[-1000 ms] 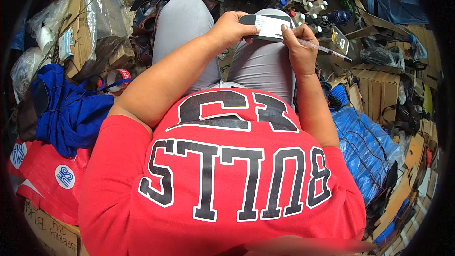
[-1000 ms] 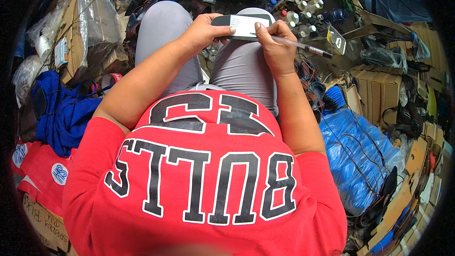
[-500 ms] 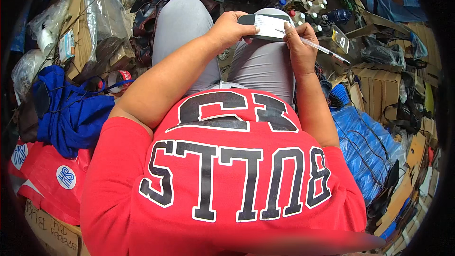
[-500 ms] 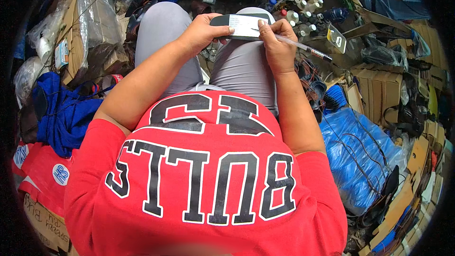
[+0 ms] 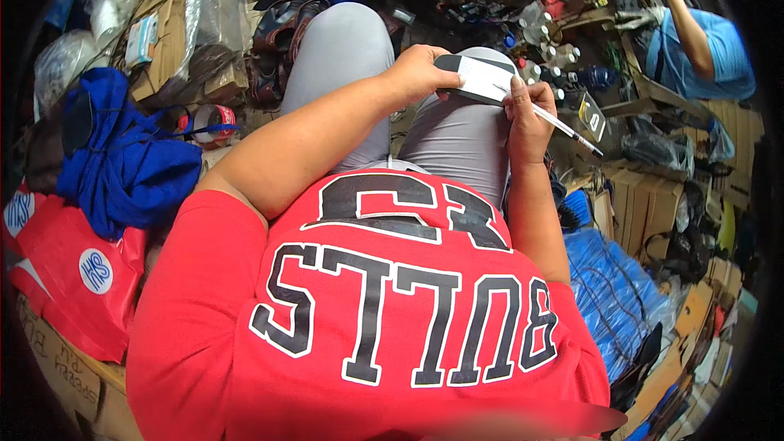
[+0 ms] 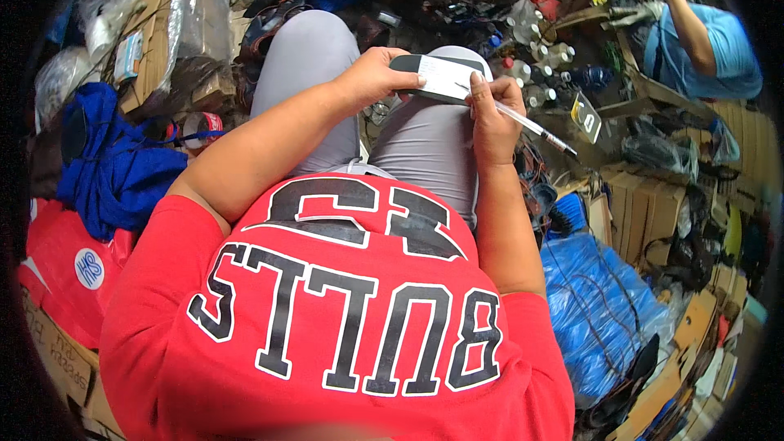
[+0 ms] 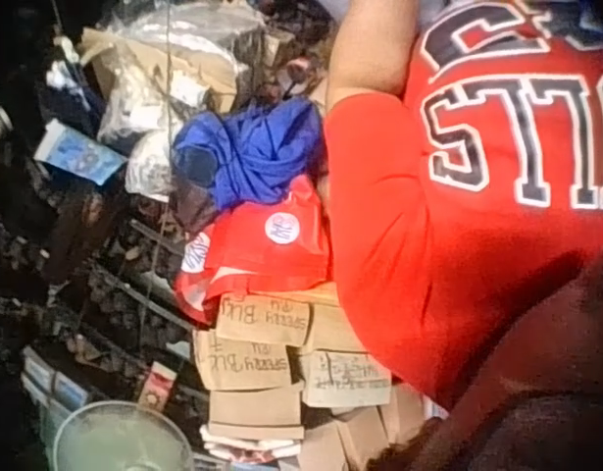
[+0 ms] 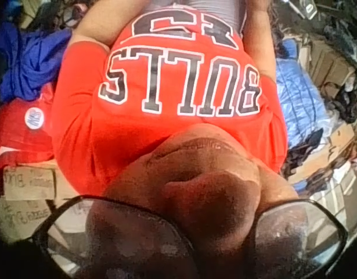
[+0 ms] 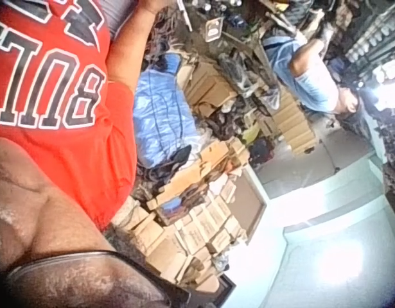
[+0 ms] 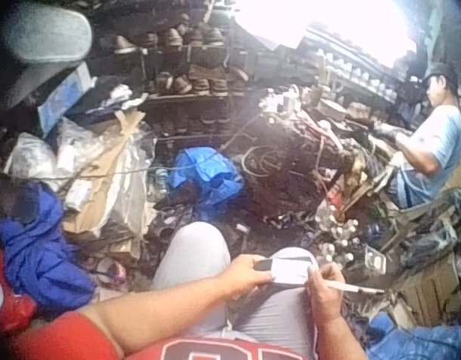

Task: Hand-stitching shoe components and labeling parts in a manufacturing environment.

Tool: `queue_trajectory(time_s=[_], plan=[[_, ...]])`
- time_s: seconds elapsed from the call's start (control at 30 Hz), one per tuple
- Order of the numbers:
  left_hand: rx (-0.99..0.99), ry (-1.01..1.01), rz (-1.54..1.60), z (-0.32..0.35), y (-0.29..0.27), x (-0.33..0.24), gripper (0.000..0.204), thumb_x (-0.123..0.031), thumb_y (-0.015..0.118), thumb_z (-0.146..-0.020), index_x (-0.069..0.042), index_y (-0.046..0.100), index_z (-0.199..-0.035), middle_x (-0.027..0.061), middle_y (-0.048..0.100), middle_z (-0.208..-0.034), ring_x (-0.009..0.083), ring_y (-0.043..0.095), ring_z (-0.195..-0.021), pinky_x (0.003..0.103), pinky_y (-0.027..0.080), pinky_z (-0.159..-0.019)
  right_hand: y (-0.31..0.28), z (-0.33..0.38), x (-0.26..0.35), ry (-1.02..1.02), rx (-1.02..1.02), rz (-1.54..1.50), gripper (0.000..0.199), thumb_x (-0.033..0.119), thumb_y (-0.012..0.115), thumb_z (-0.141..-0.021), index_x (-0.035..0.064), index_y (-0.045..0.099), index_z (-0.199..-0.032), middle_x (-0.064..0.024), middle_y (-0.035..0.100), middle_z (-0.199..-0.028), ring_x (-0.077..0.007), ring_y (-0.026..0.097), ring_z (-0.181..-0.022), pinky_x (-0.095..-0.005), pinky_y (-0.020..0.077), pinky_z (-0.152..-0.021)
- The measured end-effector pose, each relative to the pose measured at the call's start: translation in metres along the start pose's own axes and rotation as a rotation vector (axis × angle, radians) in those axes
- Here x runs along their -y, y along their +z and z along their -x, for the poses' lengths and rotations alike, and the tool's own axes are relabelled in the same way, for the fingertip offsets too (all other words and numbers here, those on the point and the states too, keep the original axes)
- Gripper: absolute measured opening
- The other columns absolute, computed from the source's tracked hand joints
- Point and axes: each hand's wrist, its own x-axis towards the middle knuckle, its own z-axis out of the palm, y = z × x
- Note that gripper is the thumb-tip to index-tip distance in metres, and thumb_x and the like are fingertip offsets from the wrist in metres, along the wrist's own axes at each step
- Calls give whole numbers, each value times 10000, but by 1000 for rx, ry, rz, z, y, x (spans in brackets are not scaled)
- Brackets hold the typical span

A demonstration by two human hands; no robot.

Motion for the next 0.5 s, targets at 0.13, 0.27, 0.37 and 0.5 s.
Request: queue_trajectory(time_s=[0.13, 0.27, 0.37, 0.5], plan=[[-44, 7, 1, 1, -5, 2, 203, -147, 695, -727, -28, 651, -884, 30, 634, -749, 87, 557, -580, 210, 408, -515, 8, -3, 0, -6, 39, -26, 220, 180, 648, -849, 90, 488, -728, -10, 556, -614, -22, 421, -487, -161, 308, -448], [-108, 12, 30, 1, -9, 2, 172, -82, 701, -688, 18, 642, -815, 66, 630, -741, 129, 590, -637, 268, 500, -552, 13, -7, 0, 0, 61, -42, 211, 176, 643, -852, 87, 488, -740, -17, 568, -634, -25, 423, -506, -158, 311, -465], [-148, 24, 20, 2, -14, 6, 161, -74, 695, -682, 13, 643, -808, 64, 627, -727, 126, 585, -622, 267, 495, -546, 20, -9, 0, -16, 94, -60, 204, 166, 639, -853, 87, 486, -744, -14, 567, -641, -27, 423, -512, -161, 314, -470], [-168, 5, -10, 6, -20, 8, 153, -72, 671, -725, -1, 642, -857, 47, 626, -758, 112, 571, -649, 245, 476, -558, 28, -9, -1, -52, 125, -45, 188, 146, 636, -852, 72, 491, -758, -10, 560, -653, -27, 414, -509, -165, 314, -471]])
